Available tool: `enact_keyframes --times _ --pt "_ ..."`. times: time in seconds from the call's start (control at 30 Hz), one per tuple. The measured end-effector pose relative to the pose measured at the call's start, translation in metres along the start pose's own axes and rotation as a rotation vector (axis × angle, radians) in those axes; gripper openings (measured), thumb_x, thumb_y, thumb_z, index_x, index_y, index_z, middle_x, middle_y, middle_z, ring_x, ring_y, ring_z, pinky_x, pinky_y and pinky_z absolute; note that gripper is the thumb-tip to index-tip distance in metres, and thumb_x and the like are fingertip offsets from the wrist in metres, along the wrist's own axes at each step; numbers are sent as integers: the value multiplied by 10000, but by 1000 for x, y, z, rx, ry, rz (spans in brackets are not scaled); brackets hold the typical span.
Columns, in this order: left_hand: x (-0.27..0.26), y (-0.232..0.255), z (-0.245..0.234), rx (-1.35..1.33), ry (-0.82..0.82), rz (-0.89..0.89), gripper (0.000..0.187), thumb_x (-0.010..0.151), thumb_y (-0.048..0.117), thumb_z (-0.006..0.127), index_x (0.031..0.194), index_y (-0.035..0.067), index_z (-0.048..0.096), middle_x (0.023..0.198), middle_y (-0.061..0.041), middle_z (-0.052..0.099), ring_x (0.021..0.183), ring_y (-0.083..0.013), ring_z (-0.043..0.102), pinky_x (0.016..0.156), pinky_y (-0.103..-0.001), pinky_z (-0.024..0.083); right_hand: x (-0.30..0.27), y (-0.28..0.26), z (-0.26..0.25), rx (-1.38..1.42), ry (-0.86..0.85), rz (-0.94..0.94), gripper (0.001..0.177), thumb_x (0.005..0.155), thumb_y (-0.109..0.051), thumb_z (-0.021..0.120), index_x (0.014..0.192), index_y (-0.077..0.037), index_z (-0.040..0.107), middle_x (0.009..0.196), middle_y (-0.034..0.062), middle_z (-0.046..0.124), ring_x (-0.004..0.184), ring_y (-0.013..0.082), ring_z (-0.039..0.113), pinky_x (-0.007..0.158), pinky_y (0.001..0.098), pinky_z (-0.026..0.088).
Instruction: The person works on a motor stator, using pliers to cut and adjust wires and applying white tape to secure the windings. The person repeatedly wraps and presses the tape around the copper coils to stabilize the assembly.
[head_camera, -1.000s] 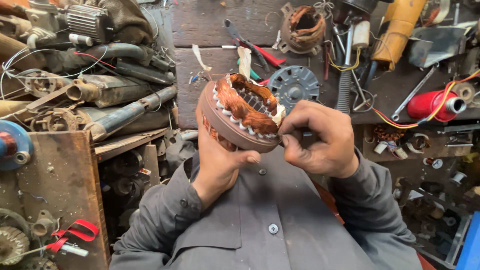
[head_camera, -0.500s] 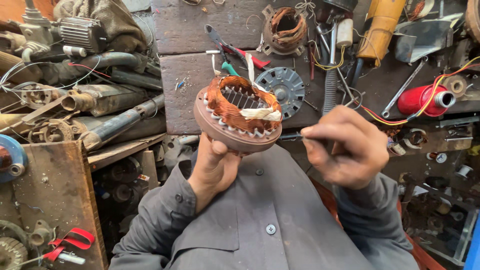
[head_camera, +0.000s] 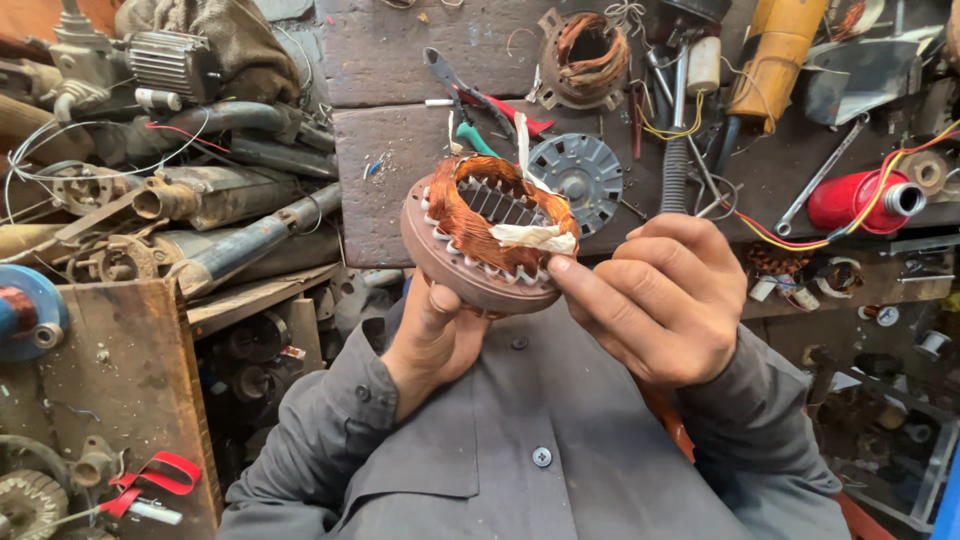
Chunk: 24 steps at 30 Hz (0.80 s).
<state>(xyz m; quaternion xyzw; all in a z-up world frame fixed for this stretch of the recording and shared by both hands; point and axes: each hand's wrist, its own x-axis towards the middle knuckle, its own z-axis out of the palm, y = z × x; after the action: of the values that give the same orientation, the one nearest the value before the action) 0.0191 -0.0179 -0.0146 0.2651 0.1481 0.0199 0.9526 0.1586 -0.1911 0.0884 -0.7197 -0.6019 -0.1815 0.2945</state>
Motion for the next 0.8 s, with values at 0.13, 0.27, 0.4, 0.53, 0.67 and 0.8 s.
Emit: enact_keyframes --times 0.13,0.27,0.4,0.53,0.67,0.8 --pt "-1 0 0 2 10 31 1187 673 543 957 1544 29 335 1445 -118 541 1319 -273 569 1076 -464 521 -2 -1 13 235 61 108 206 749 30 774 929 -19 685 698 46 550 628 238 579 662 415 525" --pt "-2 -2 -2 -3 11 66 1191 681 520 967 1554 27 324 1452 -119 533 1334 -267 561 1102 -451 498 -10 -10 14 547 -30 409 163 776 24 729 905 -40 653 704 15 567 540 126 498 522 276 385" --pt "-4 -5 -2 -8 17 133 1188 664 430 999 1555 6 338 1449 -130 548 1330 -261 570 1095 -446 504 -11 -14 10 707 -172 526 151 775 10 708 904 -47 656 706 4 581 515 90 474 501 250 357" --pt "-1 -9 -2 49 21 208 1206 607 337 1028 1538 12 335 1438 -114 556 1332 -251 569 1119 -451 500 -10 -14 6 848 -278 623 104 816 -28 735 909 -46 690 682 -21 572 521 45 467 476 229 337" --pt "0 -6 -2 183 63 227 1332 539 350 1050 1552 -5 262 1437 -140 521 1325 -288 547 1115 -494 481 -8 -19 3 939 -343 877 111 823 -66 744 930 -38 738 616 -66 587 512 -15 465 446 204 339" --pt "3 1 -5 552 27 479 1433 601 435 1012 1654 49 121 1598 -105 393 1481 -222 439 1282 -409 373 -2 -26 4 899 -331 958 141 808 -75 767 941 -30 758 600 -72 567 505 -23 419 437 194 301"
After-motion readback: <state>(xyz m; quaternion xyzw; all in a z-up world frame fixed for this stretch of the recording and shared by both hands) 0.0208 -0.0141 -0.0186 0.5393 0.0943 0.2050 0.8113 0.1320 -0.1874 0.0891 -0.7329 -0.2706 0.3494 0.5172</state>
